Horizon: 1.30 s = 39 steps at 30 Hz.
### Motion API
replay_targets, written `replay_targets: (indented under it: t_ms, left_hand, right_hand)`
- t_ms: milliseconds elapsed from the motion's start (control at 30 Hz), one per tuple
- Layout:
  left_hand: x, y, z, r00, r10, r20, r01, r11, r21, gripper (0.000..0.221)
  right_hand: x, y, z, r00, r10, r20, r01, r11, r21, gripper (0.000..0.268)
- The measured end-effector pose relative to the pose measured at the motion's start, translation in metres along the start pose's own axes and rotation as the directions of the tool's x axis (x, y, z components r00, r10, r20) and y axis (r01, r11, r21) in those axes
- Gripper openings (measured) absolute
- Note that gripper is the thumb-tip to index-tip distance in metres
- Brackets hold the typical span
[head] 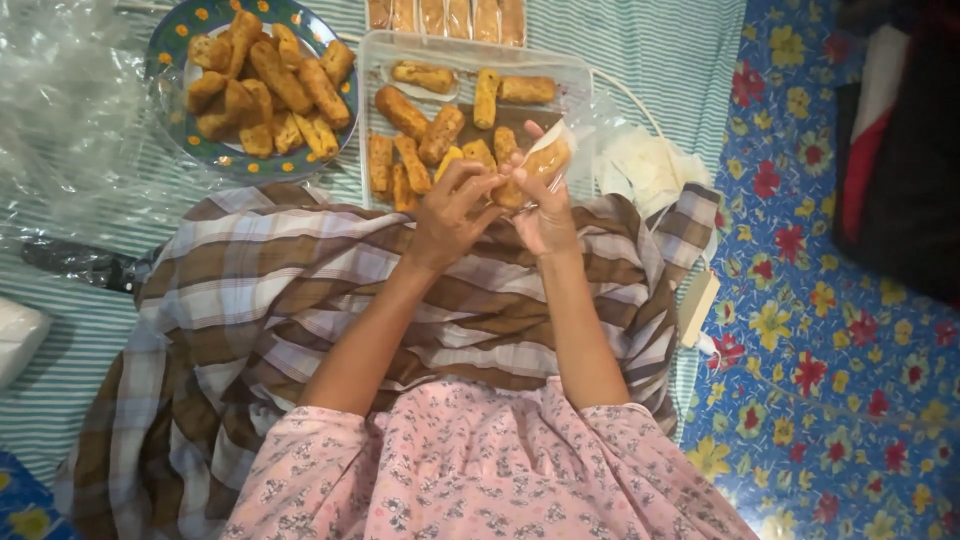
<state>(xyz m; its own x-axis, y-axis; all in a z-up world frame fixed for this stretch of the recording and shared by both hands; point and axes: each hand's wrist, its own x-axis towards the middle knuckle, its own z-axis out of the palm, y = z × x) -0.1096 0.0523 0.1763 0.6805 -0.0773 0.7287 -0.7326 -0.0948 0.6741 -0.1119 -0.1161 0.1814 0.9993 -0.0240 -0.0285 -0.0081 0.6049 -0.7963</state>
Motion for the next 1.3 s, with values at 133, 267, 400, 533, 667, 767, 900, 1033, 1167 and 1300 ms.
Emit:
replay_targets:
  t_ms: [133,267,400,533,667,767,900,1033,1167,1300]
  left_hand:
    - [0.002,-0.006,-0.001,0.999,-0.045,-0.023,0.043,0.997,-0.070,0.037]
    - [-0.001,-0.016,0.005,0.996,-0.073,-0.051,0.060,0.974,-0.217,0.040]
    - [0.003,-0.014,0.008,0.994,-0.057,-0.097,0.032,0.969,-0.244,0.041]
    - [0.008,-0.003,0.001,0.991,-0.048,-0.122,0.014,0.964,-0.265,0.042]
    - [0.008,0.001,-0.002,0.991,-0.060,-0.119,0.025,0.960,-0.278,0.040]
    - [0.011,0.008,-0.002,0.988,-0.041,-0.150,0.003,0.968,-0.250,0.042]
    - [0.010,0.011,-0.003,0.983,-0.066,-0.170,0.024,0.971,-0.238,0.046]
    - [0.009,0.013,-0.005,0.984,-0.108,-0.142,0.074,0.971,-0.228,0.037]
    - [0.013,0.022,-0.008,0.984,-0.086,-0.153,0.053,0.977,-0.208,0.026]
    - [0.002,0.009,-0.001,0.982,-0.069,-0.174,0.038,0.984,-0.176,0.021]
  right_hand:
    - [-0.001,-0.003,0.006,1.000,-0.015,0.007,0.015,1.000,-0.014,0.071]
    - [0.005,-0.013,0.004,0.998,0.041,0.048,-0.038,0.998,-0.051,0.065]
    - [0.009,-0.025,0.001,0.994,0.085,0.066,-0.086,0.996,0.009,0.064]
    - [0.018,-0.032,0.004,0.982,0.004,0.191,-0.008,1.000,0.018,0.063]
    - [0.022,-0.036,-0.003,0.977,-0.038,0.210,0.028,0.998,0.050,0.052]
    - [0.029,-0.027,-0.017,0.989,-0.047,0.137,0.035,0.996,0.086,0.043]
    - [0.027,-0.033,-0.015,0.995,-0.041,0.091,0.027,0.988,0.149,0.041]
    - [0.025,-0.039,-0.008,0.999,-0.037,0.035,0.031,0.987,0.158,0.039]
    - [0.022,-0.039,-0.006,0.997,-0.059,0.049,0.053,0.992,0.111,0.042]
    - [0.021,-0.033,-0.008,0.995,-0.064,0.080,0.058,0.995,0.080,0.042]
